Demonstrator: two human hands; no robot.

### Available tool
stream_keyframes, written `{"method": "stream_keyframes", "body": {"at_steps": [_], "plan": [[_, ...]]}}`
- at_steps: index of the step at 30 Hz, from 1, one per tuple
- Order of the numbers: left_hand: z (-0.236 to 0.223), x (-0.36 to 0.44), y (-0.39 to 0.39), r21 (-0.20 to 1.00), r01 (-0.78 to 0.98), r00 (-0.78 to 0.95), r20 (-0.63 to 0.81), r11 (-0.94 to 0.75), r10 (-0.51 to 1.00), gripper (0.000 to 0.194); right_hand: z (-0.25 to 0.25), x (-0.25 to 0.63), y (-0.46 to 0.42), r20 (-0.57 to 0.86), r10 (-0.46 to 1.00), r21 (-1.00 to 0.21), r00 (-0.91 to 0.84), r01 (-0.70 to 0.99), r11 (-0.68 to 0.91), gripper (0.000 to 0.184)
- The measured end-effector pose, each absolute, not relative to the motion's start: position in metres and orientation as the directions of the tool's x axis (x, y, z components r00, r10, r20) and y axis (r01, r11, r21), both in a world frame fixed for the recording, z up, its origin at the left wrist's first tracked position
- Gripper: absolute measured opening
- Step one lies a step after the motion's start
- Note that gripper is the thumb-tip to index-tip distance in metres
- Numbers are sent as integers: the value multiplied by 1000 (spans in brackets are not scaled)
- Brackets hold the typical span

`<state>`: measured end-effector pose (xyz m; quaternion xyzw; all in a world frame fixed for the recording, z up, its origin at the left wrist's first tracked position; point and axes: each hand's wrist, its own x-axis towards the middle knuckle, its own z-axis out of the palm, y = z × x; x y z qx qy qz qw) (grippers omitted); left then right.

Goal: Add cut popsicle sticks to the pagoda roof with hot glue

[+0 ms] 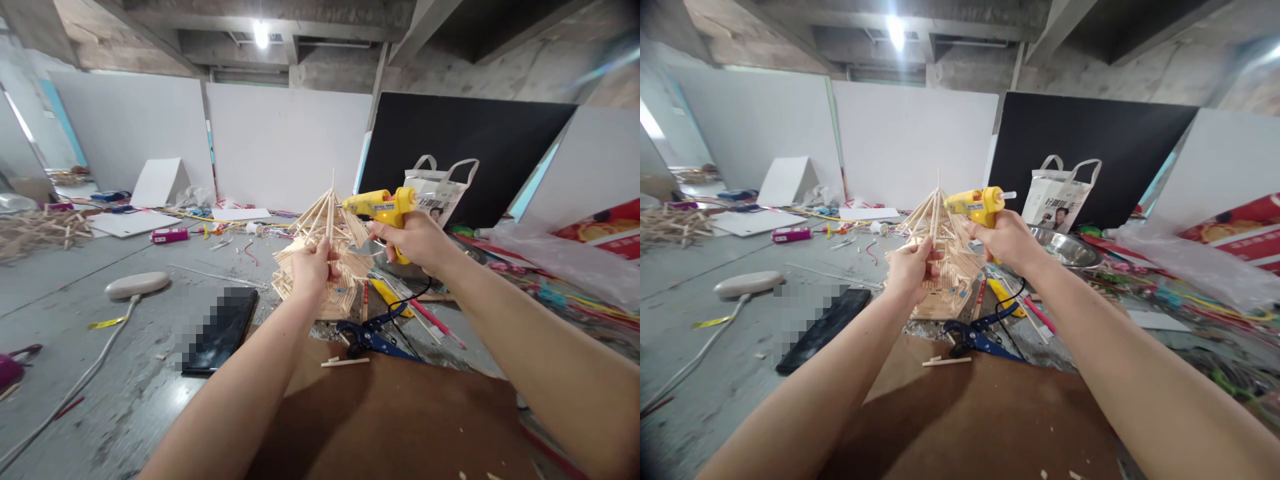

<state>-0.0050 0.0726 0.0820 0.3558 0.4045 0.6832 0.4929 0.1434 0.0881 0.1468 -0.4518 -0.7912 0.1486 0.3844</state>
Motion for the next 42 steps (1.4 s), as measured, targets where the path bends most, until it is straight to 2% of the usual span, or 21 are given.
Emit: {"method": "stream_keyframes", "body": {"at_steps": [11, 29, 42], "plan": [[84, -7, 70, 908, -389, -234, 65, -155, 970, 22, 145, 138, 91, 489, 823, -590, -290, 584, 557, 33], [86, -9, 71, 913, -382, -216, 61, -142, 974, 24, 146, 133, 88, 509, 817, -575, -272, 599, 557, 24], [88, -9, 70, 917, -376, -206, 56, -132, 977, 26, 146, 132, 89, 502, 818, -575, -281, 599, 558, 26]]}}
